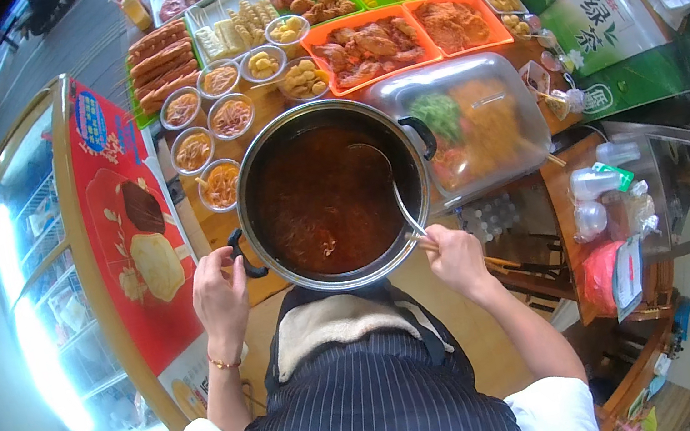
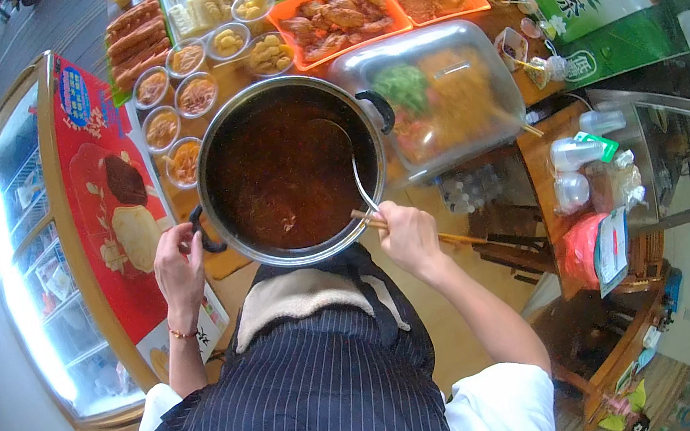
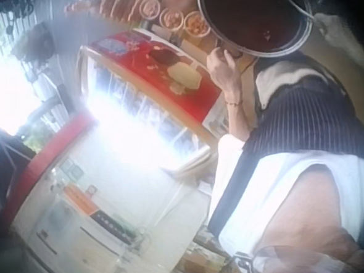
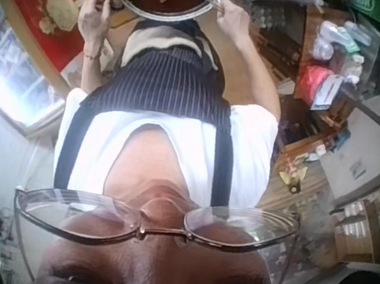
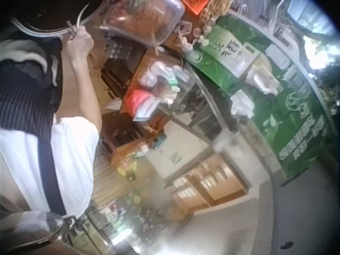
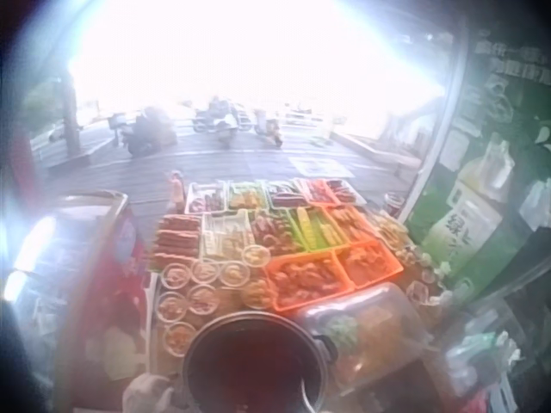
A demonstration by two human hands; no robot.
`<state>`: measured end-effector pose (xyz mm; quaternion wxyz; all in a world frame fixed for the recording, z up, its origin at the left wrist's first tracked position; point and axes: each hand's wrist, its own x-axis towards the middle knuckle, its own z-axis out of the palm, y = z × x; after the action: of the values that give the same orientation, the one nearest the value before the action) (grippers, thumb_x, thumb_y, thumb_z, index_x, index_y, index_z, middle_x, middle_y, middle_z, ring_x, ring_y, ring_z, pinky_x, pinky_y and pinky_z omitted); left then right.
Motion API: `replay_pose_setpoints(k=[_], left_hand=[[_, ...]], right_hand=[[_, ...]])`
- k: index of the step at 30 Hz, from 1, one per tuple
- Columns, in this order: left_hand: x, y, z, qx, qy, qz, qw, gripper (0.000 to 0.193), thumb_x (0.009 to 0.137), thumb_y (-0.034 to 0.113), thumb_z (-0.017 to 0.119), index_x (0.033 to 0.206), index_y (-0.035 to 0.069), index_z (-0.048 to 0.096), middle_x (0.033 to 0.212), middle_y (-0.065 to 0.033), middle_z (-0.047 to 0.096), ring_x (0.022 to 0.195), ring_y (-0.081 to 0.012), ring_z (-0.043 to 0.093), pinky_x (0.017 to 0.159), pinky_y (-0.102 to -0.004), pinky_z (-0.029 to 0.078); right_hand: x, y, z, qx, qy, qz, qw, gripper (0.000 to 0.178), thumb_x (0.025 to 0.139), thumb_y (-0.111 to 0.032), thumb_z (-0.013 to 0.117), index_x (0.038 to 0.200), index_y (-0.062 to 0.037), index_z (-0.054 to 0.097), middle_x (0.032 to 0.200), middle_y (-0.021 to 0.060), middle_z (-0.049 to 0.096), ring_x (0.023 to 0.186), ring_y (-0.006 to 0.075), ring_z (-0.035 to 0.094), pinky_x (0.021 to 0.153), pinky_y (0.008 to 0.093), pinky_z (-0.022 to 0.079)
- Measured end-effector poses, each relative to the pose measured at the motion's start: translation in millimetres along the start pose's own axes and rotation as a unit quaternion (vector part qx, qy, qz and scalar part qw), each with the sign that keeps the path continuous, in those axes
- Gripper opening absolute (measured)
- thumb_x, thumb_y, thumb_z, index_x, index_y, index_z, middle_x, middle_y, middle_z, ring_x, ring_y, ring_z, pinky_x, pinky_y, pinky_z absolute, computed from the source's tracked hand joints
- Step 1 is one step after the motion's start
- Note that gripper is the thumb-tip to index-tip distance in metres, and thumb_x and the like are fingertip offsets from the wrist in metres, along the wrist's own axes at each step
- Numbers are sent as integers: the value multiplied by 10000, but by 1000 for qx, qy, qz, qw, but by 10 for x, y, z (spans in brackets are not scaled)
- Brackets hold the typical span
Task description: The person uses chopsticks to transfer noodles from a pot of broth into a small plastic cup, then ladles broth over the noodles. They repeat this process for a second cup and place both cups on the counter. The person then retrieves two small plastic containers of yellow balls from a display case and places them on the counter.
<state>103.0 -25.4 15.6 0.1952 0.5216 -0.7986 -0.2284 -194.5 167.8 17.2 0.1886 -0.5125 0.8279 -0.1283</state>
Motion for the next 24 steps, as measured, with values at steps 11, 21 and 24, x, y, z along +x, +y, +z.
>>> replay_pose_setpoints(k=[11,21,24], left_hand=[[-142,-193,207,-43,36,-85,995,263,889,138,659,1114,12,603,890,-107,647,701,-204,629,673,-344,514],[-158,-221,201,-97,39,-96,990,273,881,144,665,1108,5,606,861,-106,657,654,-202,630,646,-346,512],[-158,-227,203,-105,49,-88,989,258,878,120,670,1100,2,614,853,-123,666,665,-192,643,629,-325,516]], right_hand=[[-84,-312,-34,-309,120,-274,903,194,765,-81,572,863,51,675,534,45,589,483,133,604,420,249,457],[314,-1002,335,-348,-4,-172,921,228,752,-78,607,888,76,707,667,126,690,594,180,695,420,281,499],[564,-1100,70,-224,-127,-119,959,123,729,-69,601,777,-7,695,750,175,702,708,305,723,617,373,580]])
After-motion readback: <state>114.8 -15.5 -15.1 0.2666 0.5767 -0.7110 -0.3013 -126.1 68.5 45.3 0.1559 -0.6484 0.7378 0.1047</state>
